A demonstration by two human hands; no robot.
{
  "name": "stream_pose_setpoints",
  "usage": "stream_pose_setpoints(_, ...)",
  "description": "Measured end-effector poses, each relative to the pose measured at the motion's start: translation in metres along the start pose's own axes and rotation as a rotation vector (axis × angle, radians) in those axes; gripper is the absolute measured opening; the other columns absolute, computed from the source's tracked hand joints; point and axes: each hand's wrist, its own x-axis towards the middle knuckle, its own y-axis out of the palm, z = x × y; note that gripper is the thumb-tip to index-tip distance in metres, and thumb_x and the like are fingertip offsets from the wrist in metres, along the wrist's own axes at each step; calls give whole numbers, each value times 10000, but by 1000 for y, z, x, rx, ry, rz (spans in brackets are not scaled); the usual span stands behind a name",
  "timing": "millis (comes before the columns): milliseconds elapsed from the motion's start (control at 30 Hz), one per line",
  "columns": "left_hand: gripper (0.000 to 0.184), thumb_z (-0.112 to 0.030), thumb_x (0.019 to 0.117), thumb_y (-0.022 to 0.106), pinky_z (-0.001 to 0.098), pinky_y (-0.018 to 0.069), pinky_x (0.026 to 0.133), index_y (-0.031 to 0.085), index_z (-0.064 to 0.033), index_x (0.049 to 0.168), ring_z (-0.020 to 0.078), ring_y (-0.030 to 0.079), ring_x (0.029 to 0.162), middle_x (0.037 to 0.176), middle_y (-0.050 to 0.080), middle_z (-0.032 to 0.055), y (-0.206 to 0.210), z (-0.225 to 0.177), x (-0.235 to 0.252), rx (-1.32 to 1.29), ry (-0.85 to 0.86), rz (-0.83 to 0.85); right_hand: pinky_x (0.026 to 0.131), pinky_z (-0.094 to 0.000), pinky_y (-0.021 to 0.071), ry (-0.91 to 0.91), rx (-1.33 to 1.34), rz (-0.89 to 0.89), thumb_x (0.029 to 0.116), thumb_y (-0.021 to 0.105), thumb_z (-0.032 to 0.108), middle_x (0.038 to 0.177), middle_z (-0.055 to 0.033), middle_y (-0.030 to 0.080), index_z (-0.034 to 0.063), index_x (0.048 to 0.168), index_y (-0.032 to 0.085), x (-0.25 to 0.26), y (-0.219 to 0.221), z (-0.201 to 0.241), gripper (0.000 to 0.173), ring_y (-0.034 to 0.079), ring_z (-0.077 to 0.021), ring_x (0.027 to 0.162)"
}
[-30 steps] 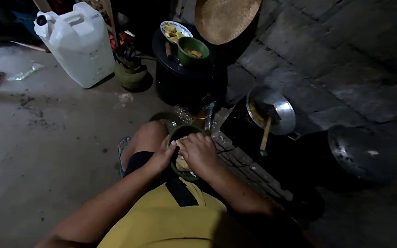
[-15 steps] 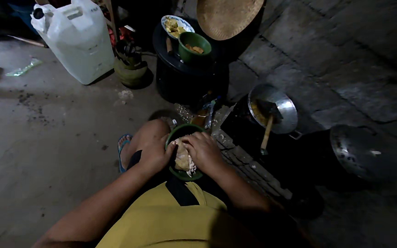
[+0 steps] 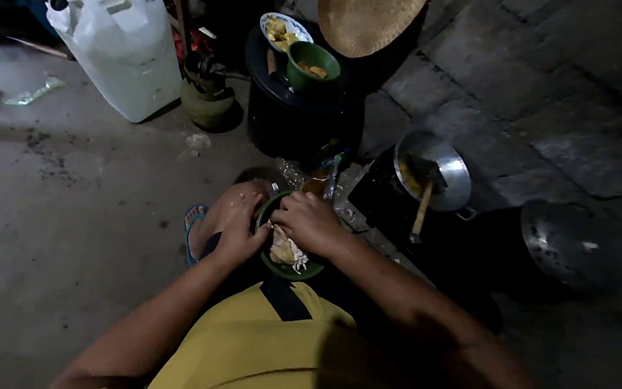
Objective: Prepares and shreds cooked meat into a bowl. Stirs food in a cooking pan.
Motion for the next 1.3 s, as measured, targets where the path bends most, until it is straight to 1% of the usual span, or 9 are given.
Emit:
stream_pose_setpoints(67, 613, -281, 990, 598, 487, 318, 1213, 429, -64, 1538, 266, 372, 1485, 1573, 444, 134, -1, 3, -1, -39, 38, -39, 967, -490, 483, -42, -13, -21, 999, 631, 147, 1083, -82, 692, 173, 1081, 760, 4, 2, -2, 155, 616, -298, 1121)
stream_pose_setpoints(167, 504, -250, 970, 623, 492, 345, 1195, 551, -63, 1433, 279, 371, 1481, 1553, 454, 157, -2, 6, 0, -69, 100, -77, 986, -503, 485, -64, 68, -38, 1008, 618, 141, 1117, -70, 709, 147, 1074, 765, 4, 3, -9, 161, 616, -293, 1153)
stream_pose_setpoints(400, 269, -147, 991, 562, 519, 281, 1218, 658, -58, 1226, 318, 226, 1549, 1647, 303, 171, -2, -8, 8, 6, 62, 15, 1081, -495, 451, -44, 307, 1, 1056, 526, 143, 1203, -80, 709, 75, 1132, 738, -6, 3, -17, 236, 597, -283, 1227)
stream_pose_setpoints(467, 253, -131, 1006, 554, 527, 284, 1212, 661, -92, 1233, 335, 191, 1558, 1666, 254, 175, -6, -14, 11, 61, 25, 69, 1074, -480, 461, -68, 334, -33, 1051, 525, 133, 1182, -83, 713, 63, 1120, 737, -7, 7, -18, 233, 607, -276, 1206)
stream_pose_setpoints(533, 269, -161, 1027, 569, 559, 228, 1230, 665, -150, 1279, 366, 124, 1570, 1684, 205, 179, -13, -22, 16, 123, -25, 149, 1070, -464, 468, -71, 364, -54, 1050, 519, 120, 1180, -91, 714, 53, 1118, 736, -8, 9, -19, 237, 612, -273, 1200)
stream_pose_setpoints(667, 301, -316, 1045, 579, 636, 170, 1218, 663, -237, 1324, 358, 68, 1580, 1711, 137, 136, -22, -31, 30, 272, -103, 324, 1053, -453, 488, -85, 393, -120, 1046, 507, 111, 1179, -95, 717, 55, 1120, 739, -11, 16, -23, 249, 628, -272, 1187)
stream_pose_setpoints(1033, 336, -402, 976, 665, 737, 172, 1155, 671, -330, 1304, 368, 102, 1574, 1708, 183, 89, -28, -38, 47, 413, -151, 422, 1041, -451, 502, -76, 474, -173, 1063, 489, 153, 1100, -137, 732, 16, 1097, 733, -14, 10, -10, 282, 665, -276, 1135)
stream_pose_setpoints(1200, 356, -391, 973, 673, 718, 217, 1157, 659, -354, 1327, 344, 164, 1567, 1696, 239, 53, -29, -40, 52, 449, -139, 452, 1017, -454, 512, -4, 587, -33, 1084, 449, 160, 1112, -154, 713, 5, 1146, 700, -20, -6, -7, 301, 670, -257, 1101)
stream_pose_setpoints(1300, 347, -370, 972, 678, 674, 235, 1167, 651, -385, 1318, 328, 177, 1564, 1696, 238, 55, -30, -35, 50, 404, -123, 448, 963, -404, 541, -16, 700, -42, 1088, 426, 174, 1106, -129, 711, 14, 1156, 687, -32, -1, -9, 313, 679, -196, 1044)
